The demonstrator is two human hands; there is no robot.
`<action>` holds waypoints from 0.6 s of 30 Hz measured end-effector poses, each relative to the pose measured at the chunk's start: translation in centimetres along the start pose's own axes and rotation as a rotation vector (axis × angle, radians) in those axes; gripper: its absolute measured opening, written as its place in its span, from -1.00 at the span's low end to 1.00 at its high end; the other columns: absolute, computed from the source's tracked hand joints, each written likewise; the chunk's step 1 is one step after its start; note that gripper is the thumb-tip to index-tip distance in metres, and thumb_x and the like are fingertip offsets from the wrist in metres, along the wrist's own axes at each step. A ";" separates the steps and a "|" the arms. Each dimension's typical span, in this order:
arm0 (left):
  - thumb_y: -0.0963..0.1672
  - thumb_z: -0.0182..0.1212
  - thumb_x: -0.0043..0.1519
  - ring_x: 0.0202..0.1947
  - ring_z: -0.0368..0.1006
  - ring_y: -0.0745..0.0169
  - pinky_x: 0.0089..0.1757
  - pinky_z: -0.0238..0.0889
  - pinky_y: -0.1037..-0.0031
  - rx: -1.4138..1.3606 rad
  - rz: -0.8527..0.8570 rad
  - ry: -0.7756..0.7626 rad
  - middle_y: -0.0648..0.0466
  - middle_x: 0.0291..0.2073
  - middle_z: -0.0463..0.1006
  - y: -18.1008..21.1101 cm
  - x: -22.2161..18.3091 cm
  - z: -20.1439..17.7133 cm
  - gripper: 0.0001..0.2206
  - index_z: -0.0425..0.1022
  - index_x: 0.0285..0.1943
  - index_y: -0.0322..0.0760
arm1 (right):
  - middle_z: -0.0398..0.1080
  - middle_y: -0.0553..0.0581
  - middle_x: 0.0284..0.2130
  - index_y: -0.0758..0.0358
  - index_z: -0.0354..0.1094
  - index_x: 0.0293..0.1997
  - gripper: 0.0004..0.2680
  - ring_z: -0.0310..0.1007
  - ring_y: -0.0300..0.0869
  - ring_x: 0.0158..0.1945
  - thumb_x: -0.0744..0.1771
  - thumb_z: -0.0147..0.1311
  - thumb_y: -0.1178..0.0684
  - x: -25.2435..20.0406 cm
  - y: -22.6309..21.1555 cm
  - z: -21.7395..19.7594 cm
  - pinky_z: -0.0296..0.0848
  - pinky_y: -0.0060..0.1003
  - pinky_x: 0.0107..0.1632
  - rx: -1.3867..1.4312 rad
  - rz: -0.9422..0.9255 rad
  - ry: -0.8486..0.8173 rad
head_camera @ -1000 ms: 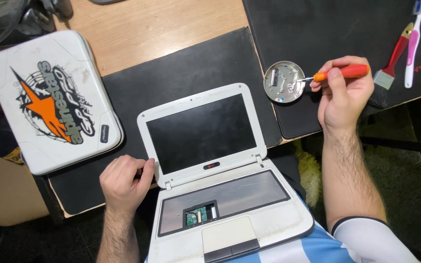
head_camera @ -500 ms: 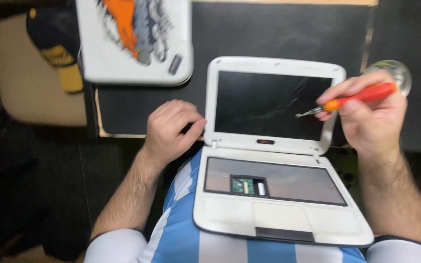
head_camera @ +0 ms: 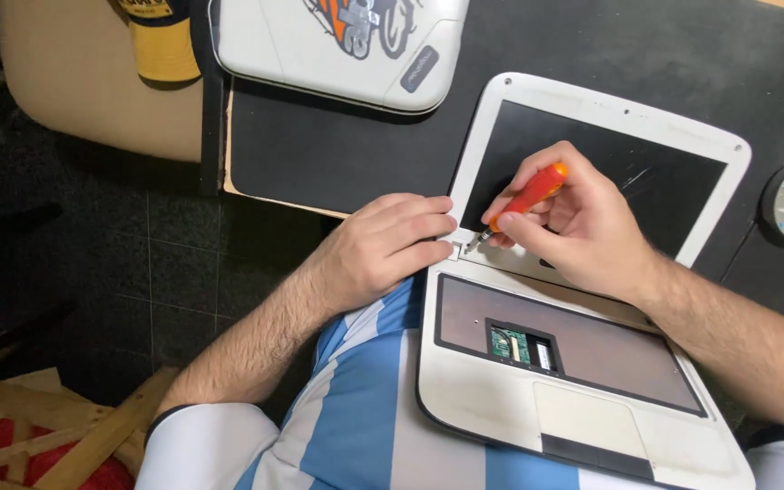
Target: Disassembling a laptop display by removing screws and prying off the plastic bezel to access the LCD panel.
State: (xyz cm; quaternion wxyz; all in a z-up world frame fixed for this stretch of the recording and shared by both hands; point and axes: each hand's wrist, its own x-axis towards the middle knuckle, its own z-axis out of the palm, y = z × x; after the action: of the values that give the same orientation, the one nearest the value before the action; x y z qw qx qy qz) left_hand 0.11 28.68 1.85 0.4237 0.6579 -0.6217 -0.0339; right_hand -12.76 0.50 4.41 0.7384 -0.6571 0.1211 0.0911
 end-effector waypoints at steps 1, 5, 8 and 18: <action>-0.28 0.34 0.64 0.38 0.69 -0.37 0.31 0.62 -0.07 -0.001 -0.005 0.002 -0.20 0.24 0.73 -0.1 -0.1 0.0 -0.91 0.76 0.14 -0.44 | 0.73 0.42 -0.05 0.25 0.24 0.18 -0.79 0.83 0.00 -0.19 0.49 0.26 0.29 0.1 0.0 0.0 0.90 -0.23 0.01 -0.001 0.004 -0.004; -0.30 0.45 0.60 0.38 0.67 -0.24 0.34 0.59 0.01 0.116 0.106 -0.066 -0.16 0.19 0.74 -0.5 0.2 0.3 -0.92 0.75 0.15 -0.34 | 0.74 0.39 -0.07 0.26 0.23 0.17 -0.79 0.83 -0.01 -0.19 0.49 0.24 0.29 0.1 0.1 0.1 0.92 -0.23 0.00 -0.062 -0.011 0.007; -0.33 0.49 0.57 0.32 0.70 -0.22 0.31 0.61 0.05 0.137 0.161 -0.060 -0.15 0.11 0.75 -0.7 0.4 0.4 -0.88 0.73 0.13 -0.32 | 0.74 0.37 -0.07 0.27 0.24 0.17 -0.79 0.85 -0.02 -0.21 0.49 0.25 0.28 0.2 -0.1 0.2 0.92 -0.24 -0.01 -0.110 -0.018 0.009; -0.32 0.45 0.58 0.32 0.69 -0.22 0.30 0.62 0.07 0.203 0.180 -0.095 -0.13 0.11 0.74 -0.6 0.6 0.1 -0.84 0.74 0.21 -0.27 | 0.73 0.35 -0.09 0.27 0.23 0.17 -0.78 0.88 -0.03 -0.16 0.49 0.28 0.26 0.3 -0.5 0.4 0.98 -0.24 0.01 -0.188 -0.027 0.009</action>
State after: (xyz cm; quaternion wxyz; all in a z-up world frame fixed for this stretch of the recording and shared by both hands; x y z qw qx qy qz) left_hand 0.62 28.01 1.71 0.3264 0.6364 -0.6980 0.0360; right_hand -12.36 0.87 4.81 0.6740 -0.7256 0.1064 0.0889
